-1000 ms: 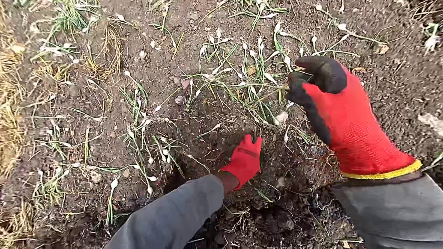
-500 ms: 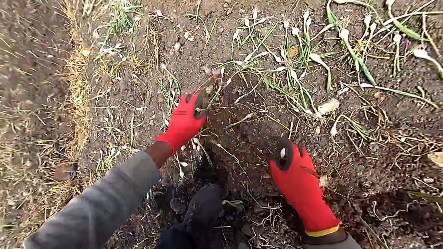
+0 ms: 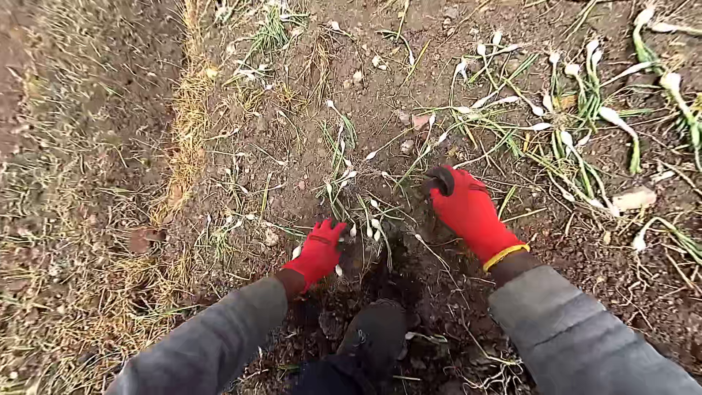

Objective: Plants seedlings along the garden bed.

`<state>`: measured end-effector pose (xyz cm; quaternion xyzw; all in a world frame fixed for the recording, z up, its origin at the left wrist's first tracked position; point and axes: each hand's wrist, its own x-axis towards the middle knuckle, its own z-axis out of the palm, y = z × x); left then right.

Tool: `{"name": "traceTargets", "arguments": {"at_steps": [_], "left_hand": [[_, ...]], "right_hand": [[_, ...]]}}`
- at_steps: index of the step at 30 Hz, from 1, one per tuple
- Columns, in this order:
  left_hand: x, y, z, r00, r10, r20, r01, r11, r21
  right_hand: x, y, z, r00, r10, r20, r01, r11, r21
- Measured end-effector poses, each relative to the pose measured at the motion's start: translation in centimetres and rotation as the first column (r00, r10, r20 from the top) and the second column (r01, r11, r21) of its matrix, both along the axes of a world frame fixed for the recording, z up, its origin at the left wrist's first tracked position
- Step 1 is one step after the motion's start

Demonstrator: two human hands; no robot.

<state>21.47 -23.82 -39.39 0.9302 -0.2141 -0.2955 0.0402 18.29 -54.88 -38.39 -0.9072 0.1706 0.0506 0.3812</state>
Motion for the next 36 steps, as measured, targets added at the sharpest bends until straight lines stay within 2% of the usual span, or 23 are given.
{"name": "traceTargets", "arguments": {"at_steps": [3, 5, 7, 9, 11, 13, 15, 19, 22, 24, 26, 27, 28, 29, 31, 32, 34, 36], "left_hand": [[2.9, 1.2, 0.1, 0.995, -0.095, 0.001, 0.095, 0.989, -0.111], [5.8, 1.5, 1.5, 0.997, -0.023, 0.071, 0.032, 0.991, -0.132], [9.1, 1.4, 3.5, 0.981, 0.079, 0.175, -0.050, 0.985, -0.167], [11.9, 0.8, 5.4, 0.943, 0.165, 0.288, -0.095, 0.965, -0.244], [12.4, 0.4, 6.9, 0.907, 0.225, 0.356, -0.116, 0.946, -0.304], [10.5, 0.4, 8.1, 0.901, 0.255, 0.351, -0.155, 0.945, -0.289], [6.2, 0.7, 9.7, 0.940, 0.281, 0.193, -0.255, 0.955, -0.151], [-1.4, 3.3, 2.6, 0.979, 0.202, 0.034, -0.203, 0.978, 0.046], [-2.6, 2.9, 1.5, 0.966, 0.257, -0.034, -0.253, 0.963, 0.088], [-2.5, 2.8, 1.7, 0.962, 0.270, -0.049, -0.264, 0.960, 0.097], [-1.6, 3.4, 1.9, 0.965, 0.249, -0.084, -0.242, 0.966, 0.089], [-1.5, 4.1, 1.7, 0.968, 0.230, -0.096, -0.224, 0.972, 0.075], [-1.3, 4.7, 1.6, 0.971, 0.215, -0.107, -0.210, 0.976, 0.053], [-1.1, 5.2, 1.4, 0.973, 0.205, -0.103, -0.204, 0.979, 0.022], [-0.8, 6.0, 2.0, 0.959, 0.258, -0.121, -0.269, 0.959, -0.087], [-0.6, 6.4, 2.7, 0.939, 0.312, -0.144, -0.334, 0.928, -0.165], [-0.4, 8.0, 3.2, 0.910, 0.398, -0.119, -0.415, 0.859, -0.298], [0.1, 10.1, 3.6, 0.908, 0.420, -0.005, -0.398, 0.858, -0.324]], "right_hand": [[-0.8, -1.1, 5.1, 0.977, -0.161, 0.138, 0.169, 0.984, -0.048], [-3.5, 0.5, 6.8, 0.973, -0.174, 0.151, 0.188, 0.978, -0.085], [-5.9, 3.8, 5.9, 0.989, -0.093, 0.111, 0.105, 0.988, -0.109], [-6.7, 7.0, 3.9, 1.000, 0.009, -0.022, -0.012, 0.986, -0.165], [-6.2, 9.8, 1.8, 0.986, 0.093, -0.140, -0.122, 0.969, -0.217], [-4.5, 12.2, 0.4, 0.971, 0.126, -0.205, -0.171, 0.961, -0.219], [-2.5, 14.4, -0.2, 0.966, 0.078, -0.247, -0.122, 0.978, -0.170], [-0.1, 19.2, -1.0, 0.943, -0.045, -0.330, 0.016, 0.996, -0.091], [0.9, 20.7, -0.5, 0.937, -0.008, -0.350, 0.008, 1.000, 0.000], [1.8, 20.5, 1.7, 0.947, 0.021, -0.321, 0.051, 0.976, 0.213], [3.0, 19.5, 5.1, 0.975, 0.026, -0.219, 0.089, 0.861, 0.500], [3.0, 18.6, 7.3, 0.986, 0.042, -0.160, 0.061, 0.805, 0.590], [2.3, 17.5, 9.4, 0.994, 0.042, -0.097, 0.026, 0.790, 0.612], [1.0, 16.0, 10.8, 0.999, 0.031, -0.018, -0.014, 0.814, 0.581], [-2.4, 12.2, 10.6, 0.997, 0.007, 0.080, -0.049, 0.850, 0.524], [-4.7, 10.1, 10.0, 0.997, -0.010, 0.077, -0.027, 0.884, 0.466], [-11.7, 6.5, 9.3, 0.996, -0.081, -0.034, 0.088, 0.916, 0.390], [-19.0, 4.7, 9.6, 0.973, -0.065, -0.223, 0.145, 0.921, 0.362]]}}
